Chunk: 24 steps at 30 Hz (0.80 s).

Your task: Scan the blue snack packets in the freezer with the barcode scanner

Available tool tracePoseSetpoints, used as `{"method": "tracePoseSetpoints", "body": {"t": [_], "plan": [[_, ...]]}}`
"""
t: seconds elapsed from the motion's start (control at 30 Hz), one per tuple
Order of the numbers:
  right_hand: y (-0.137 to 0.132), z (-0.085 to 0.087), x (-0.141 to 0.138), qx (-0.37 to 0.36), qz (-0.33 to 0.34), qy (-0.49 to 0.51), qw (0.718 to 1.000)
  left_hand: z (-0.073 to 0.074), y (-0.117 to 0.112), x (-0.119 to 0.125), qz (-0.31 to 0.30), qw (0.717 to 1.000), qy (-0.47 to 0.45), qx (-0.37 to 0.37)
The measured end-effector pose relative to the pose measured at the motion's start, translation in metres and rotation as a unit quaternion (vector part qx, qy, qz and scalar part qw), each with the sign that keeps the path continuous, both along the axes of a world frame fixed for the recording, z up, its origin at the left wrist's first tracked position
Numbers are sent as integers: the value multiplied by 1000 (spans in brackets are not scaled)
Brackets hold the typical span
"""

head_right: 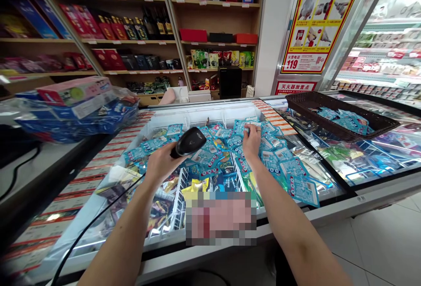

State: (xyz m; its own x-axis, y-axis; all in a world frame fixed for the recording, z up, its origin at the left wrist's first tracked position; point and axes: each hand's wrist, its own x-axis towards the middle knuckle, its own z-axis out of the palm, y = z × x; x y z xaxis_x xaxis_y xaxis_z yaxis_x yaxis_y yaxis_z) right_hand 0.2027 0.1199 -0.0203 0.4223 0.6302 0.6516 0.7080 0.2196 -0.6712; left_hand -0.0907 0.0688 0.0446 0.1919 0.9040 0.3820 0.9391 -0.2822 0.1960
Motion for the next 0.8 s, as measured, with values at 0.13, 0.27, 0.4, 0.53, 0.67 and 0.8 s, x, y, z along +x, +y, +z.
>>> {"method": "tracePoseSetpoints", "body": {"t": [0.13, 0.27, 0.4, 0.53, 0.67, 0.8], "plan": [[5, -7, 3, -46, -12, -36, 998, -1, 1, -2, 14, 1000, 10, -7], [3, -11, -5, -76, -10, -110, 991, -2, 2, -4, 8, 1000, 18, 3], [-4, -9, -11, -87, -9, -177, 980, -3, 2, -9, 16, 1000, 24, 8], [-7, -12, -13, -89, 54, -239, 965, -3, 2, -12, 29, 999, 28, 7], [-7, -15, -15, -89, 48, -251, 963, -5, 3, -15, 34, 999, 37, 7], [-12, -5, -20, -71, 50, -250, 964, -7, 3, -18, 34, 998, 49, 5]]}}
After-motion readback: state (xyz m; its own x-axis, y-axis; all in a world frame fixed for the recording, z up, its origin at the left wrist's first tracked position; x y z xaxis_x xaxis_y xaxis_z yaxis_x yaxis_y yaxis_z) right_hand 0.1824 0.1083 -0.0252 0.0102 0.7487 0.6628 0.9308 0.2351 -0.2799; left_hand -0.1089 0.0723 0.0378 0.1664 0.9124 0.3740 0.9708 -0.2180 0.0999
